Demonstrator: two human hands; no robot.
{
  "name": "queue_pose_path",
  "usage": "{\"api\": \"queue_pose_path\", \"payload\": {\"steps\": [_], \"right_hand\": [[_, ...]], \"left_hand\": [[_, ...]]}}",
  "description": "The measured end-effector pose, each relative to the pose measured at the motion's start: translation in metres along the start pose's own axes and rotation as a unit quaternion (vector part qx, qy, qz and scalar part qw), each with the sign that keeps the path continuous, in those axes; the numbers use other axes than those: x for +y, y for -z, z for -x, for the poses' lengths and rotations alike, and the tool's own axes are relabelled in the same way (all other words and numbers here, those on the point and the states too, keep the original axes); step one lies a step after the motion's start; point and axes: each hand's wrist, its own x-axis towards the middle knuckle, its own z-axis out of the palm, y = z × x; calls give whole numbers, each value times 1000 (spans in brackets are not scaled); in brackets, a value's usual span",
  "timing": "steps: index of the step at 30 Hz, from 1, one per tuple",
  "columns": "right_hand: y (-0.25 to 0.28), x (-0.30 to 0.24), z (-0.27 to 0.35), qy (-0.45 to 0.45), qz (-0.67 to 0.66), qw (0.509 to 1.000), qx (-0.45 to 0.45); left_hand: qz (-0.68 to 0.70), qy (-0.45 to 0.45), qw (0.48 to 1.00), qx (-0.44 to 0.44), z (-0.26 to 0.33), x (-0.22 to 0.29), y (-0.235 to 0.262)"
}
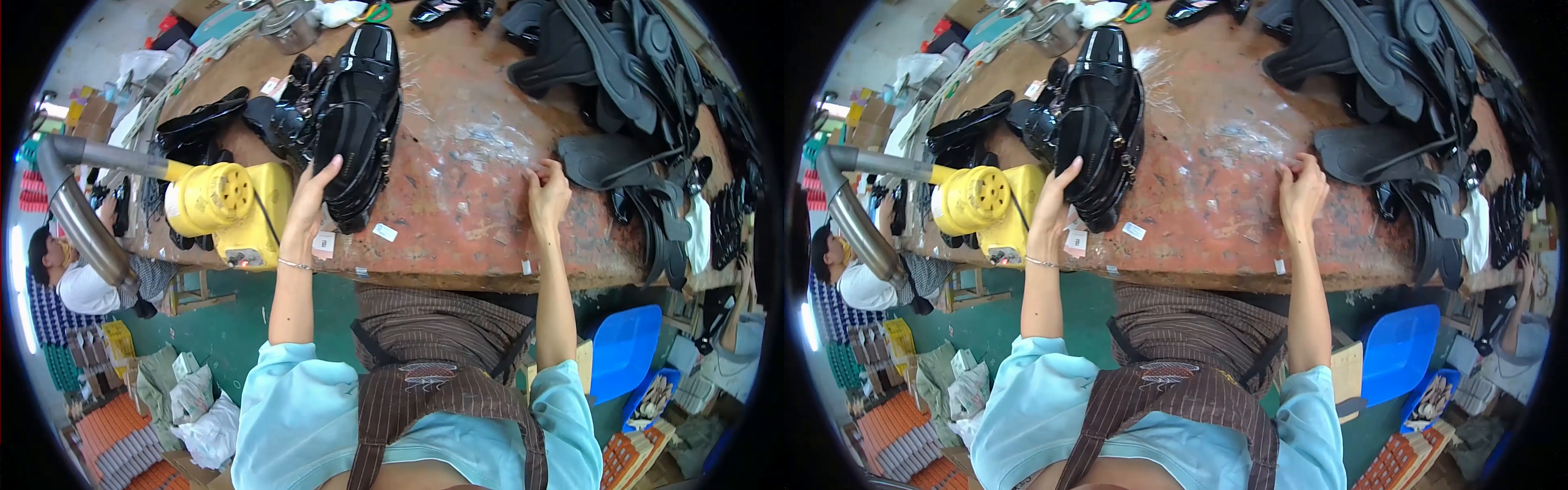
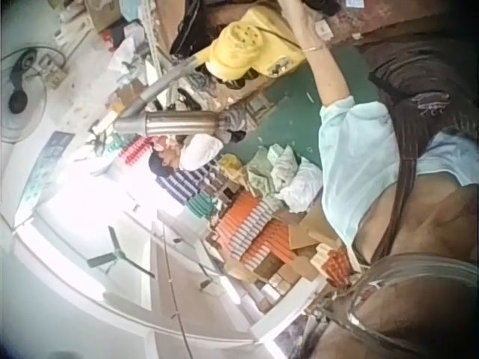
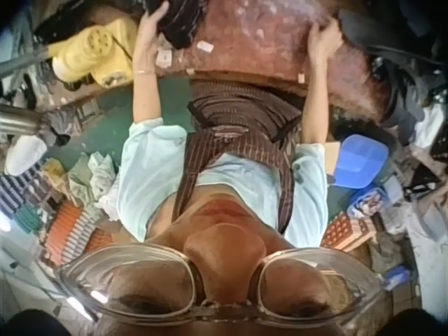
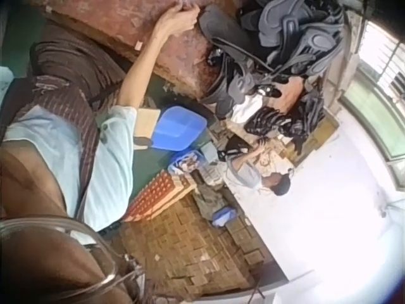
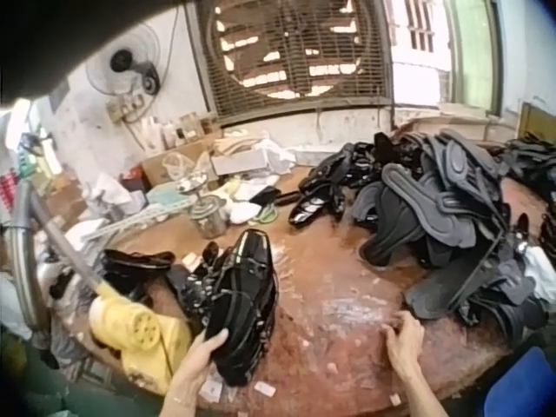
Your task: Placing insoles into black shoes and applying labels to the inner soles.
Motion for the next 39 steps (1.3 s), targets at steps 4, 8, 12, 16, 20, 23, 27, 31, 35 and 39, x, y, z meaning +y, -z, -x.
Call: {"api": "queue_pose_path", "payload": {"steps": [4,8,12,16,20,23,27,31,35,39], "right_hand": [[-5,-1,-3,26,53,998,-8],[-11,-21,2,34,99,994,-4],[-26,-17,5,69,113,991,8],[-22,-2,8,118,106,987,24],[21,-23,14,-18,-169,985,20],[81,-71,29,-44,-352,934,36],[132,-138,67,-22,-483,875,-3],[130,-142,73,42,-367,928,49],[121,-134,57,63,-273,959,48],[122,-132,66,-1,-388,922,14]], "left_hand": [[-2,25,999,-40,1,-1,9],[-41,66,997,-24,3,9,7],[-45,56,997,2,5,6,10],[1,99,995,5,30,17,-10],[34,91,995,-6,89,21,-61],[31,105,993,-46,115,-5,-97],[-189,28,963,-191,123,-61,-125],[-301,-96,925,-213,133,-49,-134],[-400,-117,886,-206,127,-36,-137],[-421,-265,856,-140,115,-29,-144]]}}
